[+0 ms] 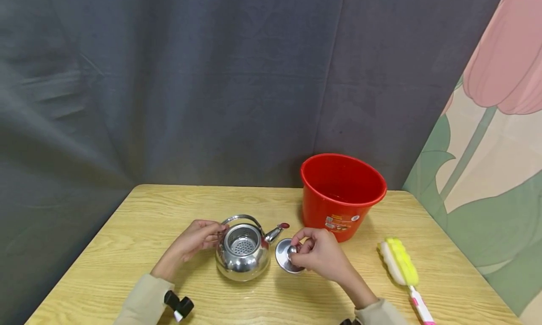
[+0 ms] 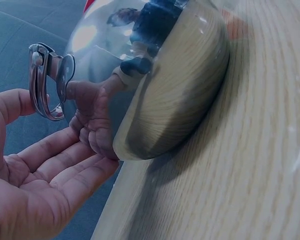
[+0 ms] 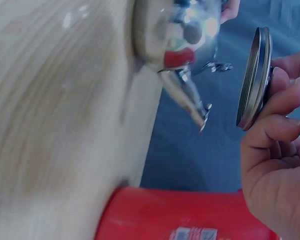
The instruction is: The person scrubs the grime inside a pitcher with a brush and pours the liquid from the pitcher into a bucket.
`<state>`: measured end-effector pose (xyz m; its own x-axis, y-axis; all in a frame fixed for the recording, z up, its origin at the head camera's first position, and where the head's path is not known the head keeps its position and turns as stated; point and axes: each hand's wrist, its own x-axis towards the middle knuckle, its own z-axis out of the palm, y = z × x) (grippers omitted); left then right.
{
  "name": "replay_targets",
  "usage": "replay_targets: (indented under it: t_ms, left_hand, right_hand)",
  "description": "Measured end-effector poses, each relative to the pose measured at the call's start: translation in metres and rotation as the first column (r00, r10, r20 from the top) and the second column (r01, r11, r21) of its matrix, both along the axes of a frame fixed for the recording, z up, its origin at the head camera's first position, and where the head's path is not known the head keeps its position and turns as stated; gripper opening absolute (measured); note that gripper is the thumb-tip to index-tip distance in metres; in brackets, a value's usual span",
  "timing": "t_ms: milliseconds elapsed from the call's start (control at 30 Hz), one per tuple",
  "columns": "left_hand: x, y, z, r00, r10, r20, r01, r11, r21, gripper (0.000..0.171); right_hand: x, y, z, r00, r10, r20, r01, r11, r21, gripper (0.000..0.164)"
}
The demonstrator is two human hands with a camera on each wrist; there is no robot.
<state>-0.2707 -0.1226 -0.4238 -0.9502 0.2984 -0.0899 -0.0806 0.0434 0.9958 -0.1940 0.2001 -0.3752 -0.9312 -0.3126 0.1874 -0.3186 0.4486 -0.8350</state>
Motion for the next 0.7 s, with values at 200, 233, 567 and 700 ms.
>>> replay_targets:
  t_ms: [200,233,567,700]
  left_hand:
    - [0.0,0.0,0.0,1.0,-0.006,-0.003,0.006,1.0,0.007,0.026]
    - [0.0,0.0,0.0,1.0,-0.007,-0.004,0.007,1.0,0.009,0.026]
    - [-0.001,-0.002,0.001,1.0,-0.007,-0.006,0.007,1.0,0.014,0.026]
    - [0.0,-0.001,0.001,1.0,-0.012,0.002,0.012,0.999,0.03,0.025]
  right_hand:
    - [-0.005,-0.018,0.009,0.999,0.033,-0.015,-0.034,0.999,-0.027,0.02]
    - [-0.006,-0.022,0.01,0.999,0.038,-0.02,-0.038,0.999,-0.032,0.02]
    - [-0.016,-0.058,0.022,0.997,0.071,-0.004,-0.072,0.997,-0.029,0.018]
    - [-0.022,-0.07,0.023,0.998,0.069,-0.014,-0.068,0.998,0.009,0.016]
